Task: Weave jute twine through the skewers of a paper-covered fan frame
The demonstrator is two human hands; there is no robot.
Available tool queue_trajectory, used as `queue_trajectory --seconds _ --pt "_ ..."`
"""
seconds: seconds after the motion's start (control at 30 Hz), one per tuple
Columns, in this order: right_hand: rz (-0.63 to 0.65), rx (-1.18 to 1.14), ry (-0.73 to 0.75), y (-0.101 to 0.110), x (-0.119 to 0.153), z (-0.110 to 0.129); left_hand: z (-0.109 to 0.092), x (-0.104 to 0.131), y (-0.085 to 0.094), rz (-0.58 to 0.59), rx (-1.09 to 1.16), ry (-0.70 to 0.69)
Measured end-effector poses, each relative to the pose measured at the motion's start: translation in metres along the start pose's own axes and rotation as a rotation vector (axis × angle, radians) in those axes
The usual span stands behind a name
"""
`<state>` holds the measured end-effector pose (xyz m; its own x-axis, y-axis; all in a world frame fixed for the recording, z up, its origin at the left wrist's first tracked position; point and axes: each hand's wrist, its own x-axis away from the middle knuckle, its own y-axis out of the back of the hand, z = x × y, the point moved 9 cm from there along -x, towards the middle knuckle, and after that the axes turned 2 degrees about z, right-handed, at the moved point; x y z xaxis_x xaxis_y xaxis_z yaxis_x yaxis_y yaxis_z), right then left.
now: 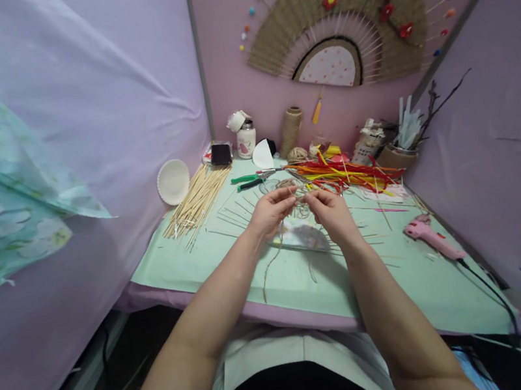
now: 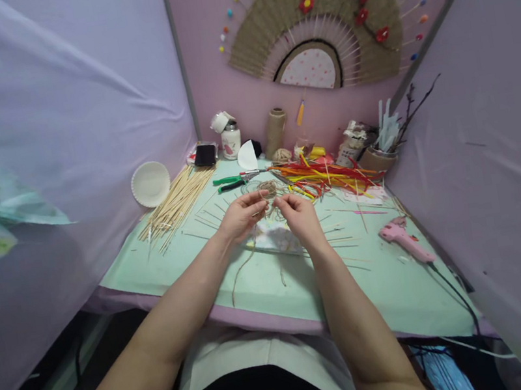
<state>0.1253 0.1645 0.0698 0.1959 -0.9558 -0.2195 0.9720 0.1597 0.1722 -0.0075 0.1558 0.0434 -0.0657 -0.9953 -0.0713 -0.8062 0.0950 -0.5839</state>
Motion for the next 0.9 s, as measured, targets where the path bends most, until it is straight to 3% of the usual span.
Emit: queue_trajectory --seconds 0.1,0.2,0.3,0.4,0.63,0.8,0.87,0.9 --pt "0.019 -0.09 -0.018 -0.003 0.003 0.001 -0.003 -0.003 0.004 -0.018 -0.09 -0.087" --pt "0.16 -0.042 -0.009 -0.019 0.01 0.006 -0.008 -0.004 0.008 -0.064 -0.126 -0.139" --pt "0.324 0.079 -0.038 -0.038 0.018 0.005 -0.007 -0.002 0.01 -0.1 -0.098 -0.111" --pt "0.408 0.126 -0.086 -0.047 0.021 -0.003 -0.005 0.0 0.007 -0.078 -0.043 -0.05" --pt "0.371 0.115 -0.095 -0.041 0.015 -0.016 -0.006 0.004 -0.004 0.01 0.051 0.034" --pt "0.474 0.112 -0.08 -0.047 0.019 -0.018 -0.01 0.002 0.0 -0.024 -0.006 -0.022" --pt "0.426 0.1 -0.04 -0.039 0.015 -0.014 -0.01 0.001 0.002 -0.036 -0.015 -0.049" --pt "0.344 0.082 -0.016 -0.03 0.01 -0.011 -0.01 0.0 0.003 -0.036 -0.011 -0.055"
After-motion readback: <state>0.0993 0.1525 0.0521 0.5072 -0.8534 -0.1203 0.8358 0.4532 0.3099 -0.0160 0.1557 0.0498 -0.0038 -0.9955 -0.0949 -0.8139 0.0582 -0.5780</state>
